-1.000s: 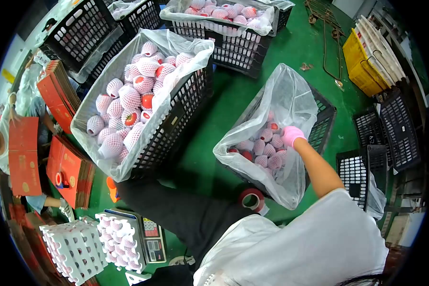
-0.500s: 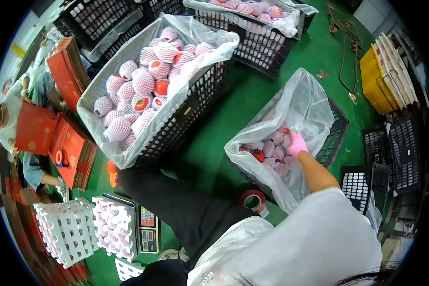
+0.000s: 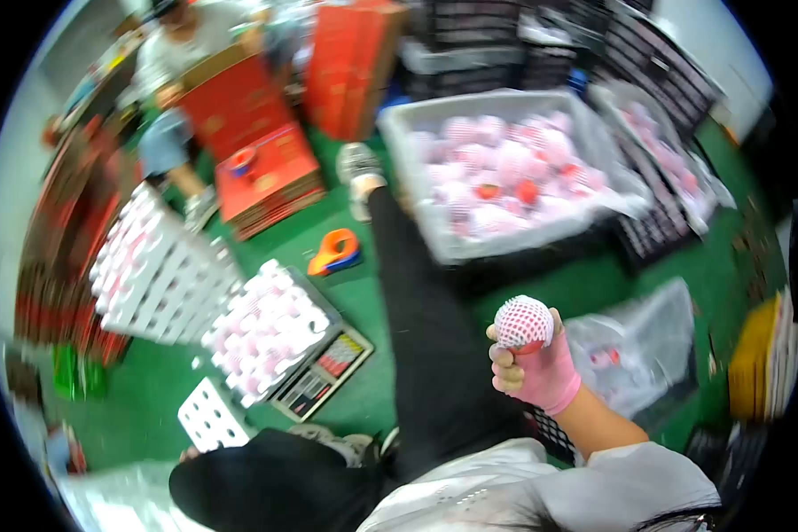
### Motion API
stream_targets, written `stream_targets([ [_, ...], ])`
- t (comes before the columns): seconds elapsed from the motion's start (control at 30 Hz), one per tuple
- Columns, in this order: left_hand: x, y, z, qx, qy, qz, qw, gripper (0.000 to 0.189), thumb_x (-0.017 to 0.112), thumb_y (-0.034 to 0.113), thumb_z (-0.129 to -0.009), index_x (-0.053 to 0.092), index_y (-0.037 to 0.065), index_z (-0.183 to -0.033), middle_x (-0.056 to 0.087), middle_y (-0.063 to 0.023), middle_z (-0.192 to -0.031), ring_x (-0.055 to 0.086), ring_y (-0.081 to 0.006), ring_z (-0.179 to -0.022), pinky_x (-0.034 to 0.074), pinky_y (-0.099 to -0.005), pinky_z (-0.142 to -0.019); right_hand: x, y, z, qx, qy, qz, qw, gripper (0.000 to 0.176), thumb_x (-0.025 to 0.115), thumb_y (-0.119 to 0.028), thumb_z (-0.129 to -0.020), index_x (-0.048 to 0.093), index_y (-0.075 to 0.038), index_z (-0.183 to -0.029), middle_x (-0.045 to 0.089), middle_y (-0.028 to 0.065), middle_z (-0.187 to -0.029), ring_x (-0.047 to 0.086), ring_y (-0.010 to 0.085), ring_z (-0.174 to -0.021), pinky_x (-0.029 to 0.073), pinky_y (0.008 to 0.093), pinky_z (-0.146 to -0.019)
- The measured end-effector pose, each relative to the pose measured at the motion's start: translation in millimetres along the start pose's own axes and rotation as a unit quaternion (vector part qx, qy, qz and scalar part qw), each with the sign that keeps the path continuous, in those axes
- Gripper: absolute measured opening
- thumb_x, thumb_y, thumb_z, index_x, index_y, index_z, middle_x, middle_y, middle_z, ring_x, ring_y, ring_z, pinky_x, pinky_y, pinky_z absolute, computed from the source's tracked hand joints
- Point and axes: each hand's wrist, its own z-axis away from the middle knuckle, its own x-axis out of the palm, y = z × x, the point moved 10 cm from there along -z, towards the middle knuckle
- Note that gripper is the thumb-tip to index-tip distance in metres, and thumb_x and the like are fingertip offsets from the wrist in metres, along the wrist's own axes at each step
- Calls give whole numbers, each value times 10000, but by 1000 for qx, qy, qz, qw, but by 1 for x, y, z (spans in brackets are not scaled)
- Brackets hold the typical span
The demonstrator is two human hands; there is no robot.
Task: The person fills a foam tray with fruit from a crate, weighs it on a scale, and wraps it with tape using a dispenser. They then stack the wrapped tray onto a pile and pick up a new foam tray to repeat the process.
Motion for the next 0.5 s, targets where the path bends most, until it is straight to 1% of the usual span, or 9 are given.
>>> stream_targets([
  [0.07,-33,4,18,20,14,36,999,429,495,341,-1031,578,-2,-1276,676,-130,-1023,641,-281,-969,537,-383,-876,19,41,-60,54,8,-71,996,864,679,-708,-830,548,-37,-1356,656,132,-1202,639,231,-918,504,362,-722],
  [0.17,-69,4,43,49,40,89,994,428,496,339,-1030,575,1,-1282,673,-126,-1024,638,-279,-968,536,-382,-875,12,78,-143,75,47,107,990,789,688,-617,-873,532,-28,-1374,638,122,-1261,640,248,-991,522,380,-799],
  [0.2,-85,0,55,60,58,104,991,428,497,338,-1030,574,3,-1284,672,-125,-1024,637,-278,-967,536,-382,-874,16,85,-174,67,42,248,965,697,694,-494,-911,519,-15,-1385,625,122,-1294,637,258,-1079,522,382,-920],
  [0.23,-101,-5,68,69,76,120,987,428,497,338,-1030,574,4,-1286,671,-124,-1024,636,-278,-967,535,-381,-874,38,96,-202,90,14,367,926,630,741,-322,-893,514,3,-1382,616,125,-1307,622,249,-1148,491,387,-1027],
  [0.3,-127,-22,93,81,111,149,979,427,498,336,-1029,572,6,-1290,669,-122,-1024,634,-276,-965,535,-381,-873,24,117,-265,86,-25,561,823,631,775,-194,-840,510,11,-1375,616,137,-1291,612,243,-1186,475,386,-1061],
  [0.37,-147,-47,119,87,144,179,969,427,499,335,-1028,570,8,-1294,667,-119,-1025,632,-275,-964,534,-381,-873,15,134,-313,64,-64,765,638,671,804,-156,-783,510,17,-1361,620,148,-1260,617,260,-1171,481,369,-1048],
  [0.4,-155,-59,130,87,159,193,964,427,499,334,-1028,570,9,-1296,666,-118,-1025,630,-275,-964,533,-380,-873,18,143,-331,18,-102,845,524,685,814,-217,-761,523,13,-1337,618,188,-1243,623,315,-1161,492,370,-1031],
  [0.43,-163,-71,141,88,174,205,959,427,500,334,-1028,569,10,-1298,665,-117,-1025,629,-274,-963,533,-380,-872,16,156,-346,21,-117,895,429,683,811,-227,-733,541,4,-1316,615,210,-1245,609,371,-1166,492,399,-1027],
  [0.5,-169,-93,153,83,189,230,951,427,500,332,-1027,567,13,-1302,663,-115,-1025,627,-273,-962,532,-380,-872,-5,180,-366,21,-164,933,321,651,804,-231,-713,564,-19,-1279,624,203,-1231,611,381,-1147,496,407,-1012],
])
